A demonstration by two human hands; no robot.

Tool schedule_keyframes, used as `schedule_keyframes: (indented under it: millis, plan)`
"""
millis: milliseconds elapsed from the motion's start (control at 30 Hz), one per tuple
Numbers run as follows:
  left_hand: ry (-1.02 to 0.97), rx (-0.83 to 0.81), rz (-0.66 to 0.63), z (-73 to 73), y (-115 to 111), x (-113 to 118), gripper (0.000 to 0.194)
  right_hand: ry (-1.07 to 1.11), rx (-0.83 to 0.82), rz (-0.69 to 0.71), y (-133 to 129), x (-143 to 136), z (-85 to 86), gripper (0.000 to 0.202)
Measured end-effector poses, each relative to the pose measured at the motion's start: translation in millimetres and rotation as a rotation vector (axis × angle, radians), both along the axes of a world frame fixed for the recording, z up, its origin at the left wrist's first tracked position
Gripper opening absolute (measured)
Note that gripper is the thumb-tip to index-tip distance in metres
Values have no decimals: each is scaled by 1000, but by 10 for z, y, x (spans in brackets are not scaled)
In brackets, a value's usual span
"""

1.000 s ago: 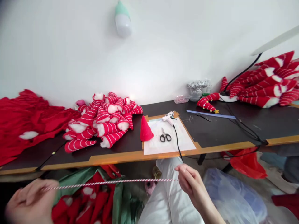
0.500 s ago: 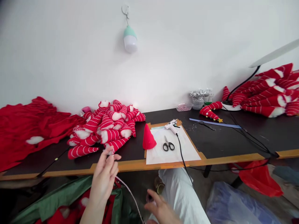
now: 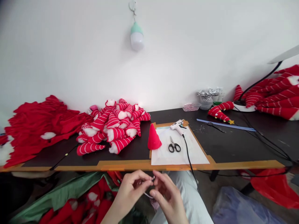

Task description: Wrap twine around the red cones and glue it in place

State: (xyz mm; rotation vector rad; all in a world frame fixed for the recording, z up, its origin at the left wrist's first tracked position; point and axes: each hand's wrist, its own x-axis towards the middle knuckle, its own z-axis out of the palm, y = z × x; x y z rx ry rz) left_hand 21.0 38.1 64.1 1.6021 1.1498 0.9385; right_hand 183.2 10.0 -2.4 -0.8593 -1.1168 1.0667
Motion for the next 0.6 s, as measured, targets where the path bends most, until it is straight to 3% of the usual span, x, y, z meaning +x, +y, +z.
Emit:
schedule_keyframes:
  millis: [100, 200, 267, 367, 433, 500, 600]
  plan:
    - [86, -25, -139, 26, -29, 88, 16, 3, -80, -97, 1, 99, 54, 25]
    - [173, 12, -176, 62, 159, 149, 16, 50, -127, -148, 7, 284, -5, 33]
    - [194, 110, -76, 77, 474, 170, 28, 63, -149, -178, 1, 371, -102, 35]
    - [132, 356, 228, 97, 1164, 204, 34, 64, -203, -217, -47, 355, -262, 39]
    - [146, 446, 336, 113, 1630, 250, 45, 69, -237, -216, -98, 267, -333, 44]
    - [162, 458, 335, 125, 1993, 322, 47, 65, -264, -211, -142, 172, -366, 49]
    - [134, 438, 193, 128, 2294, 445, 31, 37, -291, -227, -152, 97, -390, 57]
